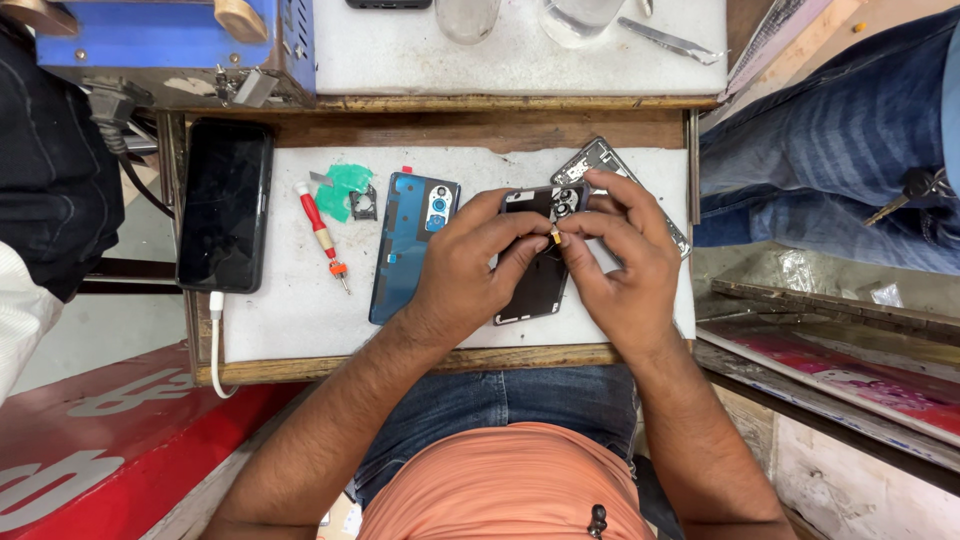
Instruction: The person cleans the camera module area of a disassembled smartphone with a spray bottle and then reattaches the camera module and its flex cable. They handle the phone chassis, camera module, and flex cable, and place the back cover aside.
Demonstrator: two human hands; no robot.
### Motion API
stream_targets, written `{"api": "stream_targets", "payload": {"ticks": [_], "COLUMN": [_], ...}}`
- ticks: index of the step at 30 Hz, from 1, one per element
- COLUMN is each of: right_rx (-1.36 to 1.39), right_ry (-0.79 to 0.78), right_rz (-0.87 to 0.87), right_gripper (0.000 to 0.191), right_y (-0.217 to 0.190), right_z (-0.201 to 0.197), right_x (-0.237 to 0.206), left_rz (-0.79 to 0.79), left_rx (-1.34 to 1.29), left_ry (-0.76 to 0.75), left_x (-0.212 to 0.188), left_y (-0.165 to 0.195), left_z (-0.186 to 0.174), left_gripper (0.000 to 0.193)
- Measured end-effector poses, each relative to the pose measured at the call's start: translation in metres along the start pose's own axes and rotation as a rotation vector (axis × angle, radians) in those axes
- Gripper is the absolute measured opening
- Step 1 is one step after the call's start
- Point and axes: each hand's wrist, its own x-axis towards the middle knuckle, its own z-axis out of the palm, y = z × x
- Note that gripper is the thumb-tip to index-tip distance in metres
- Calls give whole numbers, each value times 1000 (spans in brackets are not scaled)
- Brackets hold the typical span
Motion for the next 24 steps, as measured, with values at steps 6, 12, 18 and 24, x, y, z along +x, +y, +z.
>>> {"api": "stream_targets", "payload": {"ticks": [6,12,18,24], "right_rx": [709,887,956,1024], "right_ry": [-13,-16,22,79], "right_rz": [350,570,507,538], "right_gripper": [55,57,47,34], "right_y": [12,19,24,25], "right_z": [4,3,3,7], "right_x": [-1,-5,-7,-6], "left_rz": [-100,-266,-278,-66], "left_rx": [-115,-275,-286,-176], "left_ry": [22,15,-46,-68], "left_x": [3,7,8,8], "left_y": [-4,-5,-5,-2], "left_z": [-1,4,6,10], "left_gripper": [22,21,23,30]}}
